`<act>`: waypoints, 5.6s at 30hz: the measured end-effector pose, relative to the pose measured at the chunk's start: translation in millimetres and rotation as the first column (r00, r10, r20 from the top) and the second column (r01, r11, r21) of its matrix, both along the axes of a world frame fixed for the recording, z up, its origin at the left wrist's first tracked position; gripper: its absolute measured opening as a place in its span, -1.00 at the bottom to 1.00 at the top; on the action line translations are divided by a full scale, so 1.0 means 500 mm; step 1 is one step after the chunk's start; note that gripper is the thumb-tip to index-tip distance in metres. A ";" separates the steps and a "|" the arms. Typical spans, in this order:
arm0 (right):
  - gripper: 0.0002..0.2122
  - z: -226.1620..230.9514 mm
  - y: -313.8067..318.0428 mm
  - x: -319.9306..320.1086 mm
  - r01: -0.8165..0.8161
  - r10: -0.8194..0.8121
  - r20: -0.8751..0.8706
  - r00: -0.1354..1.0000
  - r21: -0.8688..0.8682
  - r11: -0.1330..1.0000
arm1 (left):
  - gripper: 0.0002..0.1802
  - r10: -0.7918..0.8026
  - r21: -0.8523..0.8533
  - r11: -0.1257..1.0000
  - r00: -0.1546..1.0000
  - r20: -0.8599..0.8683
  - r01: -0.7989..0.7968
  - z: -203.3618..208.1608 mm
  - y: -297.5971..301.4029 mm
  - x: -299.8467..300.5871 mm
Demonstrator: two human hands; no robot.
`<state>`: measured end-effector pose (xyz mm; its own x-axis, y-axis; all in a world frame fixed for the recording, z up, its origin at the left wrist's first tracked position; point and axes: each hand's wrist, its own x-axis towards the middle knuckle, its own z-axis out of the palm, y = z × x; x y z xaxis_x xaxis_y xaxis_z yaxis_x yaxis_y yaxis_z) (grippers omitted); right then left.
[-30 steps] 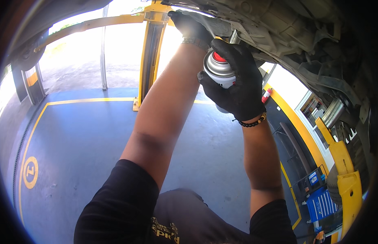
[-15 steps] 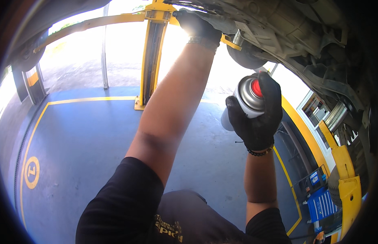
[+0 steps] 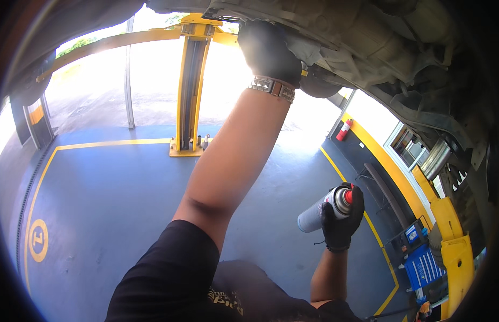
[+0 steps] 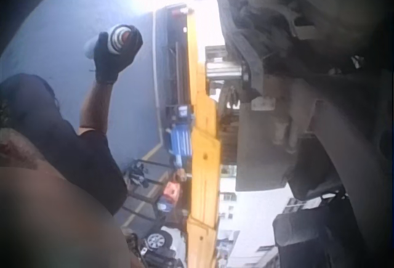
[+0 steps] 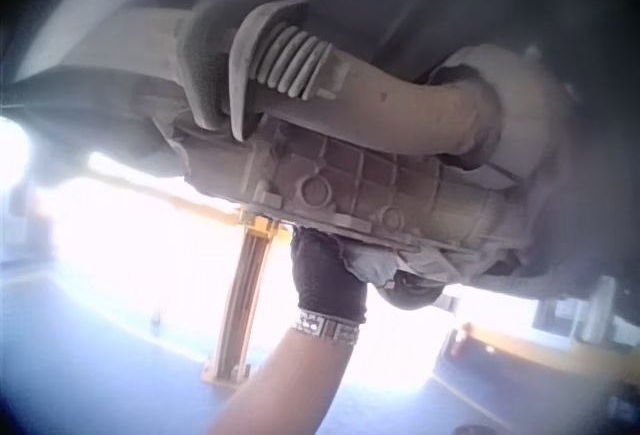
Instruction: The person moves an oil drain cart, retrieves a spray can from a tool cart, and sprays lubricant onto the underside of a vehicle raised on a lift. The person also handles several boxed auto parts and a rag during the sequence.
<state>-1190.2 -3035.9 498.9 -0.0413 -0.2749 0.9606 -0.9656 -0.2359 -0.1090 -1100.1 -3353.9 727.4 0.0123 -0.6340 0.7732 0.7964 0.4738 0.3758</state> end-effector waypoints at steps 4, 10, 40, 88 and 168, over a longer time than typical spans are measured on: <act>-0.35 -0.011 -0.047 0.001 -0.037 0.037 -0.018 0.999 0.003 0.999 | -0.42 0.685 -0.070 0.692 0.623 0.377 -0.719 0.001 0.001 -0.031; -0.35 -0.016 -0.085 0.027 -0.142 0.141 0.094 0.986 -0.001 0.990 | -0.49 0.842 -0.441 0.287 0.005 0.539 -0.850 0.002 0.034 0.024; -0.25 -0.261 -0.063 -0.147 0.013 -0.130 0.318 0.939 0.344 0.939 | -0.65 0.875 -0.226 0.277 0.149 0.460 -0.934 -0.069 -0.088 0.128; -0.31 -0.216 -0.543 0.406 0.850 -0.963 0.231 -0.141 0.526 0.001 | -0.35 -0.999 0.196 -0.032 -0.030 -0.012 0.980 -0.402 -0.266 -0.099; -0.36 0.446 -1.234 0.520 0.956 -0.945 -0.162 -0.283 0.033 -0.292 | -0.10 -0.351 0.007 -0.917 -0.798 -0.490 0.399 0.023 -0.206 -0.021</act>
